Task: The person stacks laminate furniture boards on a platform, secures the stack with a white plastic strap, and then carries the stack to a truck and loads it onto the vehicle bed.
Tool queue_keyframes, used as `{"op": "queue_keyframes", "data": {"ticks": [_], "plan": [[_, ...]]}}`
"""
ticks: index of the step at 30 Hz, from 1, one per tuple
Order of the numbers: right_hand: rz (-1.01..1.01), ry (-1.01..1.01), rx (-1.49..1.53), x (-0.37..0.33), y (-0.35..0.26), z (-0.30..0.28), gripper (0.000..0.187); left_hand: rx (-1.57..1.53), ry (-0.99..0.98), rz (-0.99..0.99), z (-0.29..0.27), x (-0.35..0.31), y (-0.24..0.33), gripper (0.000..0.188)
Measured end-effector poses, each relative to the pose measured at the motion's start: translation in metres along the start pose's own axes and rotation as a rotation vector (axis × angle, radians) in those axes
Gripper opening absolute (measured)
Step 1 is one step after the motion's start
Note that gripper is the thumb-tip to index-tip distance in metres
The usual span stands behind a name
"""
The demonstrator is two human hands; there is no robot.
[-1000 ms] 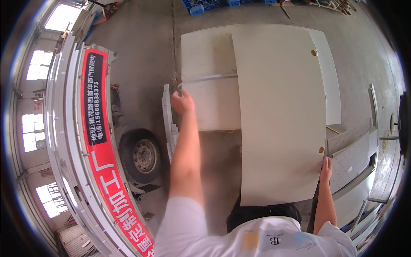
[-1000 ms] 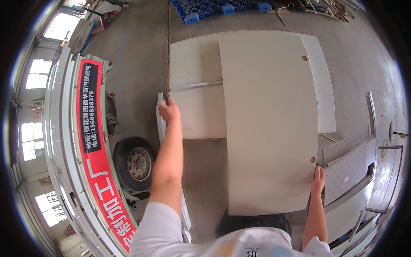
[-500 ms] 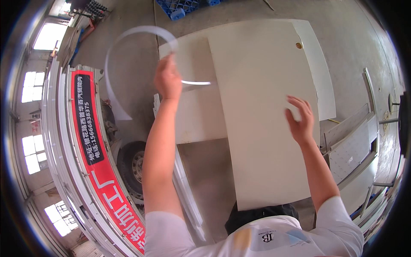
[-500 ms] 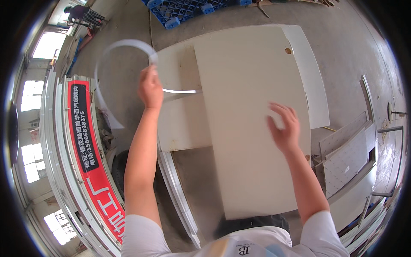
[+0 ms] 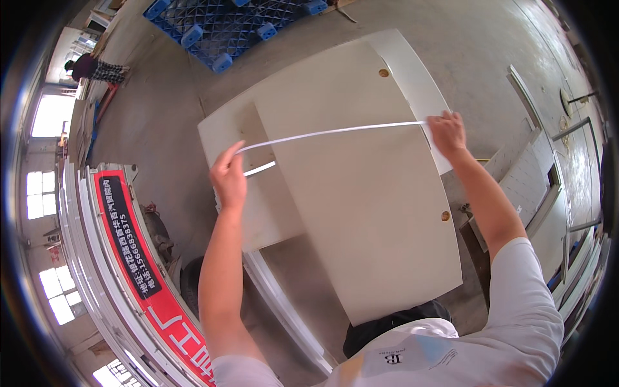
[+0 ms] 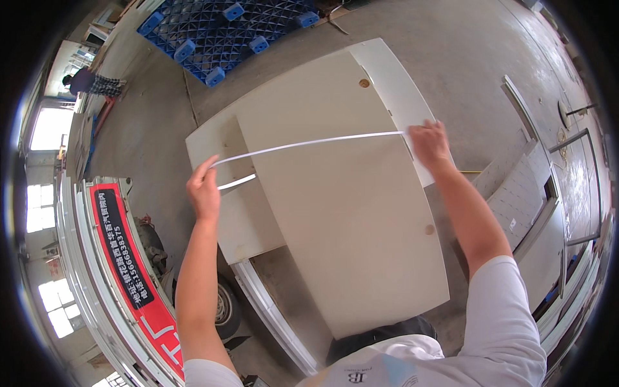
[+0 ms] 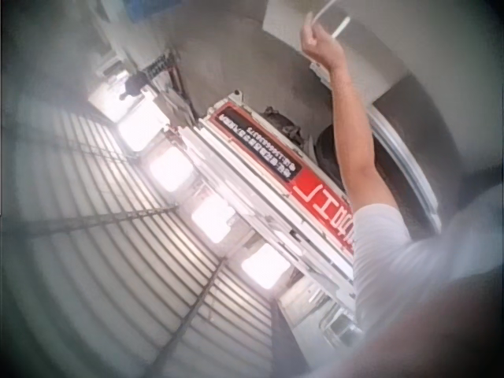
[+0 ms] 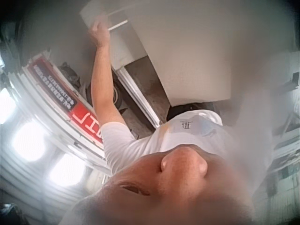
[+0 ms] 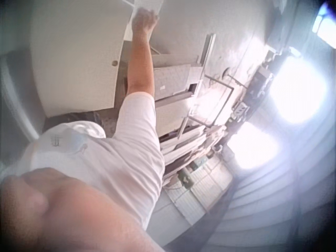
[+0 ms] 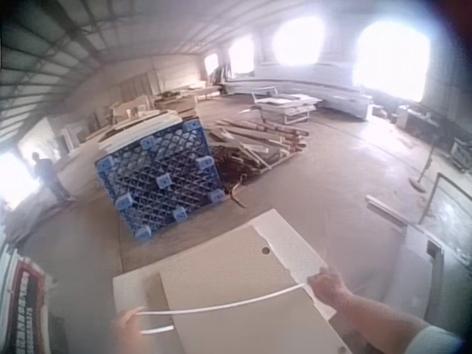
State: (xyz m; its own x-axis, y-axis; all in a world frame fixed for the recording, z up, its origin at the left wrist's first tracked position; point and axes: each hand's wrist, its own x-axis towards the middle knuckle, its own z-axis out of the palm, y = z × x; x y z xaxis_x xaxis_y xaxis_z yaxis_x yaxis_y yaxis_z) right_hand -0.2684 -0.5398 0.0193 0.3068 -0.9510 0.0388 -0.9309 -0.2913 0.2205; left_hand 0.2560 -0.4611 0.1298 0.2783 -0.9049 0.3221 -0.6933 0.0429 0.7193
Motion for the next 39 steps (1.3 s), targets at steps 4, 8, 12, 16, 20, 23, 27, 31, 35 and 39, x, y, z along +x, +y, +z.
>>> {"op": "queue_keyframes", "data": {"ticks": [4,8,12,16,20,23,27,31,35,39], "plan": [[0.272,-0.04,-0.058,-0.038,0.1,0.039,0.018,-0.195,0.097,-0.401,-0.008,0.002,-0.014,0.028],[0.644,0.092,0.439,-0.014,0.138,0.041,0.032,-0.166,0.053,-0.365,-0.001,0.002,-0.007,0.03],[0.871,0.341,1.336,0.035,0.116,0.02,0.033,-0.136,0.05,-0.331,0.004,0.001,-0.005,0.035],[0.85,0.351,1.479,0.065,0.077,0.026,0.03,-0.069,0.021,-0.343,0.0,-0.001,-0.013,0.037],[0.866,0.354,1.351,0.069,0.057,0.047,0.026,-0.063,0.003,-0.332,0.0,-0.004,-0.003,0.037],[0.889,0.375,1.013,0.07,0.047,0.057,0.025,-0.066,0.007,-0.313,-0.005,-0.007,-0.01,0.036],[0.853,0.337,0.996,0.073,0.016,0.056,0.025,-0.047,0.012,-0.313,-0.005,-0.008,-0.013,0.035],[0.811,0.181,0.918,0.076,-0.007,0.072,0.024,-0.034,0.003,-0.288,-0.002,-0.01,-0.008,0.033],[0.876,0.315,0.924,0.079,0.003,0.085,0.023,-0.034,-0.022,-0.241,0.0,-0.009,-0.008,0.03],[0.878,0.219,0.978,0.073,0.005,0.072,0.021,0.002,-0.045,-0.228,-0.004,-0.009,-0.004,0.03]]}}
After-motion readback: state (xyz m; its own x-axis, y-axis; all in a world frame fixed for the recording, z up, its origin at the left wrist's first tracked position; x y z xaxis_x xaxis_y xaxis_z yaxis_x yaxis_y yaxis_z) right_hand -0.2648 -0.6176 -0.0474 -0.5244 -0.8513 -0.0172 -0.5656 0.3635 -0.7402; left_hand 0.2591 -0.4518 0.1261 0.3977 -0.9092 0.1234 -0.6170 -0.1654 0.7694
